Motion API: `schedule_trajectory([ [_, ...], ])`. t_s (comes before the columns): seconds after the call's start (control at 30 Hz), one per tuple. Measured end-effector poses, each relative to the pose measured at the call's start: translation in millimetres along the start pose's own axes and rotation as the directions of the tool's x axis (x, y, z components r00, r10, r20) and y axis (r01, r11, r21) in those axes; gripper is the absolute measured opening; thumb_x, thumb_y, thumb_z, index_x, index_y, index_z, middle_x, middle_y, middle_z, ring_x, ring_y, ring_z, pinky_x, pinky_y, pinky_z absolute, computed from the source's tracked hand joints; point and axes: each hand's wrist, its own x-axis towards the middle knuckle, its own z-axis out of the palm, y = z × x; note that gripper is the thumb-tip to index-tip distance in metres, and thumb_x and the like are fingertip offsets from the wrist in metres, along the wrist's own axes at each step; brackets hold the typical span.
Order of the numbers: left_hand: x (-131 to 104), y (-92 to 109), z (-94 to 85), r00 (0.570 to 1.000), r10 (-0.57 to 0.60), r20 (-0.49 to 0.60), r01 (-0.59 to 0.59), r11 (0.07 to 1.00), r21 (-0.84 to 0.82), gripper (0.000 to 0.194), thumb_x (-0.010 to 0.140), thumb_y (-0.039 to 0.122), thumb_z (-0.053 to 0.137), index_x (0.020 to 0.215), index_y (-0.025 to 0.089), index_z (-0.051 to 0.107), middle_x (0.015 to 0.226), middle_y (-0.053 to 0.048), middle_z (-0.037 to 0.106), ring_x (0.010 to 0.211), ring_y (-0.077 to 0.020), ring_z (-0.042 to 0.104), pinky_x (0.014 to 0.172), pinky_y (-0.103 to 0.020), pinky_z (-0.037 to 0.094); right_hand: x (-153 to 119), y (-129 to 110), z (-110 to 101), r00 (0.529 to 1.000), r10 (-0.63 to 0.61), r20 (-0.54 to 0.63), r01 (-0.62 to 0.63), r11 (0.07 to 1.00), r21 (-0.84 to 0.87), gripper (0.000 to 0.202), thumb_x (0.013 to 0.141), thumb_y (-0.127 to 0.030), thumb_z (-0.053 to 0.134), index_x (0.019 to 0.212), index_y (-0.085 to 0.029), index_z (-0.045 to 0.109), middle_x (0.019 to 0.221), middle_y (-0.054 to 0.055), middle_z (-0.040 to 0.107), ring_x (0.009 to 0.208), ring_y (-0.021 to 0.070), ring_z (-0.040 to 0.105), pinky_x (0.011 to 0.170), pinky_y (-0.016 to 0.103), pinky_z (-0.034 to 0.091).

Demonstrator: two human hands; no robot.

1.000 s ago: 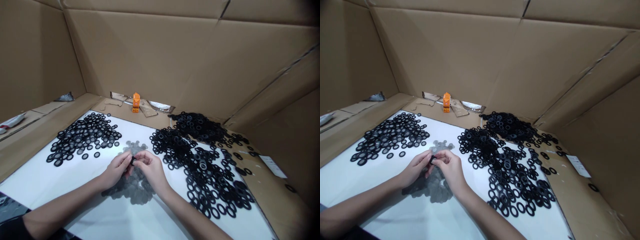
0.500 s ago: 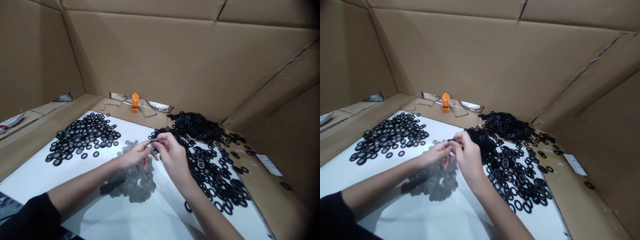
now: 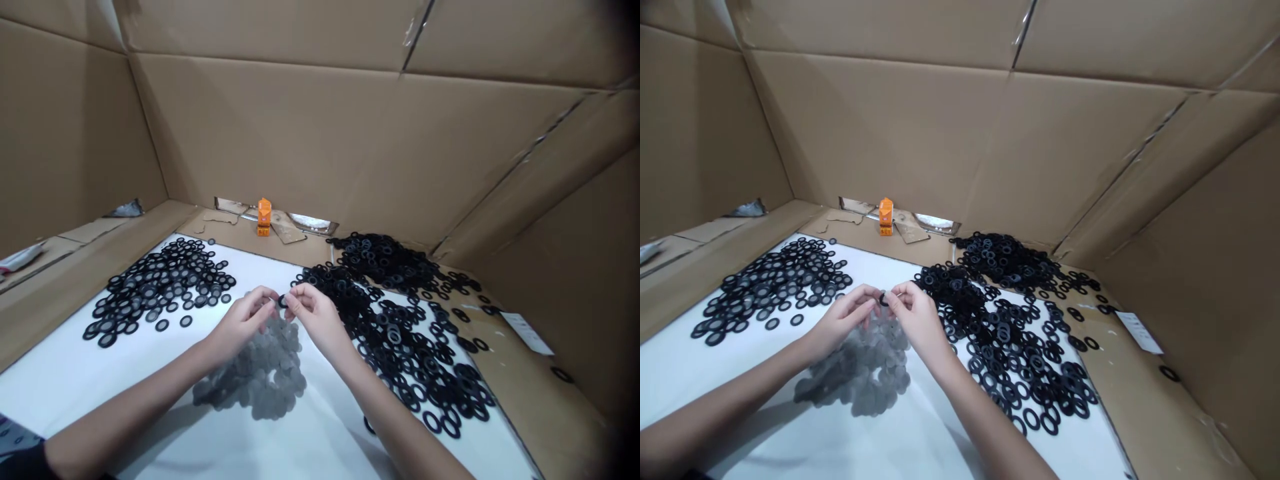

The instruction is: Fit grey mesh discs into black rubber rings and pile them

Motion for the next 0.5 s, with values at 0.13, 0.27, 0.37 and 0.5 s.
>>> schedule_trajectory([
  [0.13,-1.7,-11.7,3.4,0.999,0.037,0.021,-0.037,0.999,0.012,0.025,0.094,0.039,0.039,0.086,0.018,0.051,0.071,0.001,0.056,0.057,-0.0117,0.050,0.057,-0.024,0.041,1.6,12.5,9.9,0.991,0.100,0.092,-0.115,0.979,0.169,0.035,0.072,-0.052,0.067,0.073,-0.019,0.054,0.057,-0.002,0.059,0.053,0.0136,0.057,0.056,0.027,0.045],
  [0.27,-1.9,-25.7,3.2,1.000,0.015,0.022,-0.015,1.000,-0.022,0.028,0.093,0.040,0.040,0.078,0.018,0.048,0.065,0.002,0.056,0.053,-0.0118,0.050,0.054,-0.023,0.041,2.9,24.4,17.6,0.975,0.157,0.155,-0.191,0.954,0.232,0.042,0.066,-0.056,0.070,0.072,-0.018,0.054,0.055,-0.003,0.060,0.051,0.0131,0.058,0.054,0.026,0.045],
  [0.37,-3.3,-31.9,-0.1,1.000,-0.015,0.019,0.015,1.000,-0.016,0.029,0.092,0.041,0.041,0.073,0.019,0.044,0.060,0.003,0.053,0.051,-0.0118,0.049,0.053,-0.023,0.040,2.9,29.3,17.7,0.973,0.164,0.159,-0.196,0.958,0.210,0.043,0.064,-0.056,0.072,0.070,-0.017,0.054,0.056,-0.003,0.059,0.051,0.0123,0.057,0.054,0.025,0.045],
  [0.5,-6.9,-31.2,-2.9,1.000,0.000,0.025,-0.003,0.994,0.107,0.027,0.094,0.037,0.037,0.073,0.020,0.043,0.052,0.005,0.048,0.051,-0.0129,0.047,0.057,-0.024,0.038,-2.0,24.1,13.7,0.925,0.266,0.271,-0.338,0.902,0.269,0.038,0.069,-0.051,0.071,0.073,-0.017,0.055,0.066,-0.002,0.061,0.057,0.0105,0.059,0.059,0.023,0.046],
])
